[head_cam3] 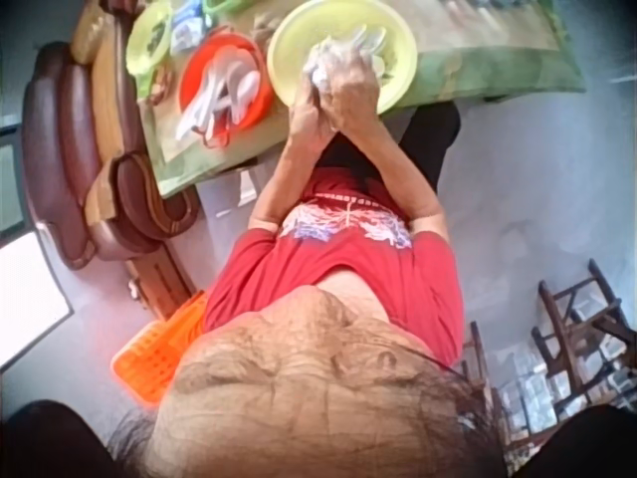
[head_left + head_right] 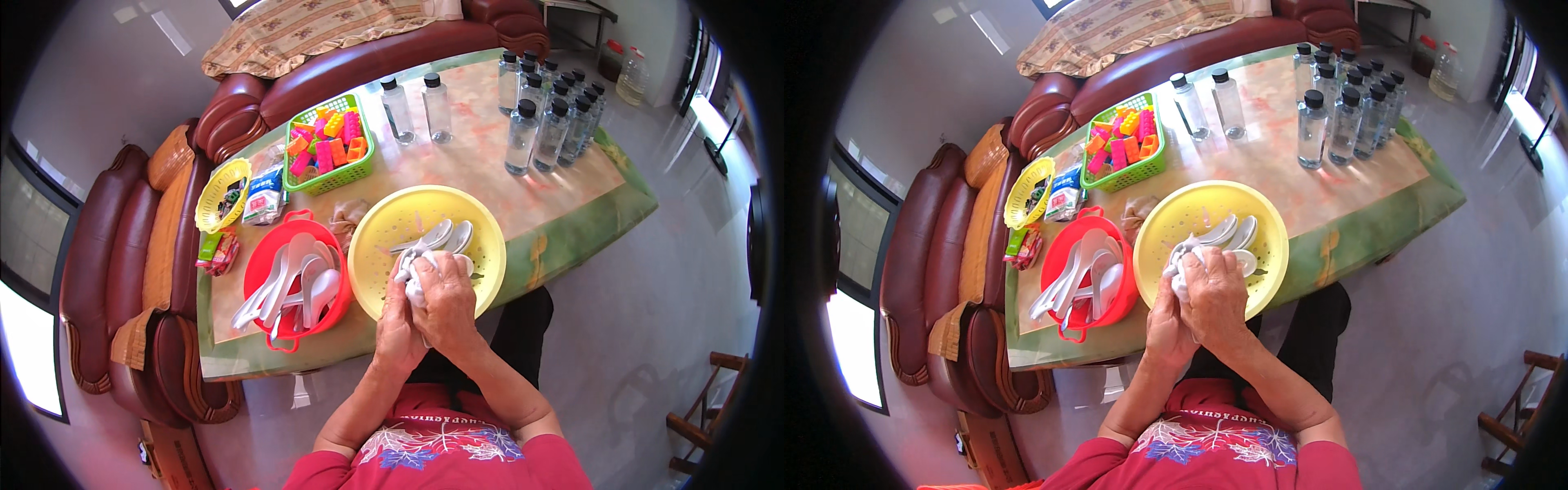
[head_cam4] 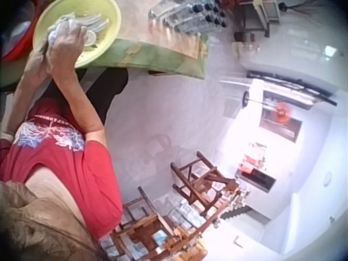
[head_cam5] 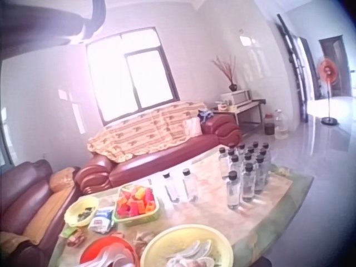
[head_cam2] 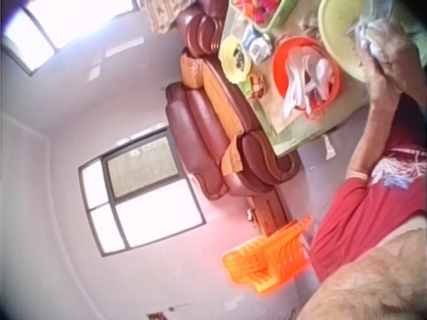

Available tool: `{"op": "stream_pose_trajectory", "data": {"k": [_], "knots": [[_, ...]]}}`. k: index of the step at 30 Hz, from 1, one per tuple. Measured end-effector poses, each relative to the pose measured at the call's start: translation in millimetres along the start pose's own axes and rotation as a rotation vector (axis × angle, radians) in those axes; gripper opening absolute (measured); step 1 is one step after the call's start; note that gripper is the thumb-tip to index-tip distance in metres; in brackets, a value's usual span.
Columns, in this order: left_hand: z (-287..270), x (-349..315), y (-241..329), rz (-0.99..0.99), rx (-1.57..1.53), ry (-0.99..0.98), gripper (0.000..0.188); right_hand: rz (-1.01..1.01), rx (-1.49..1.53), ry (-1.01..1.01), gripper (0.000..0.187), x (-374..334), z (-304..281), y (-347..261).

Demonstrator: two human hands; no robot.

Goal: The person wipes white plastic spoons with a white cloth. They pick up spoons from a yellow colander, wipe them, and place them into a red basket. The person handles the spoons one by one throughout the clip.

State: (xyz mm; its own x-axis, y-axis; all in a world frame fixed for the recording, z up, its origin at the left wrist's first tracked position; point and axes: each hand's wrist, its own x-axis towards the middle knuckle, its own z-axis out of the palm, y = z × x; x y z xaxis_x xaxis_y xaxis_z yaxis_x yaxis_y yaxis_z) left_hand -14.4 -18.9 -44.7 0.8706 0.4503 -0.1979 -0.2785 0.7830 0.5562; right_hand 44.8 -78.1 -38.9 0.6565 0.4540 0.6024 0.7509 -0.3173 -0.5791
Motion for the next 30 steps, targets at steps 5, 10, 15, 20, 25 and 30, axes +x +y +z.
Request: {"op": "stream_pose_trajectory", "data": {"k": [5,10,15,20,25,30], "knots": [[-13,4,4,0.019,0.032,0.018,0.045,0.031,0.193,-0.203,0.033,-19,-11,-2],[-18,6,15,0.088,0.160,0.033,0.046,-0.091,0.345,-0.244,0.032,-34,-27,-7],[-26,5,22,0.047,0.099,-0.047,0.040,-0.084,0.634,-0.439,0.030,-42,-46,0],[-5,-6,8,-0.018,0.060,0.097,0.047,-0.070,0.374,-0.036,0.038,-3,-39,2],[-8,-15,7,-0.031,0.255,0.004,0.038,-0.164,0.305,-0.083,0.039,15,-19,13],[-16,-19,5,-0.031,0.256,-0.104,0.034,-0.023,0.499,-0.040,0.037,8,-15,25]]}}
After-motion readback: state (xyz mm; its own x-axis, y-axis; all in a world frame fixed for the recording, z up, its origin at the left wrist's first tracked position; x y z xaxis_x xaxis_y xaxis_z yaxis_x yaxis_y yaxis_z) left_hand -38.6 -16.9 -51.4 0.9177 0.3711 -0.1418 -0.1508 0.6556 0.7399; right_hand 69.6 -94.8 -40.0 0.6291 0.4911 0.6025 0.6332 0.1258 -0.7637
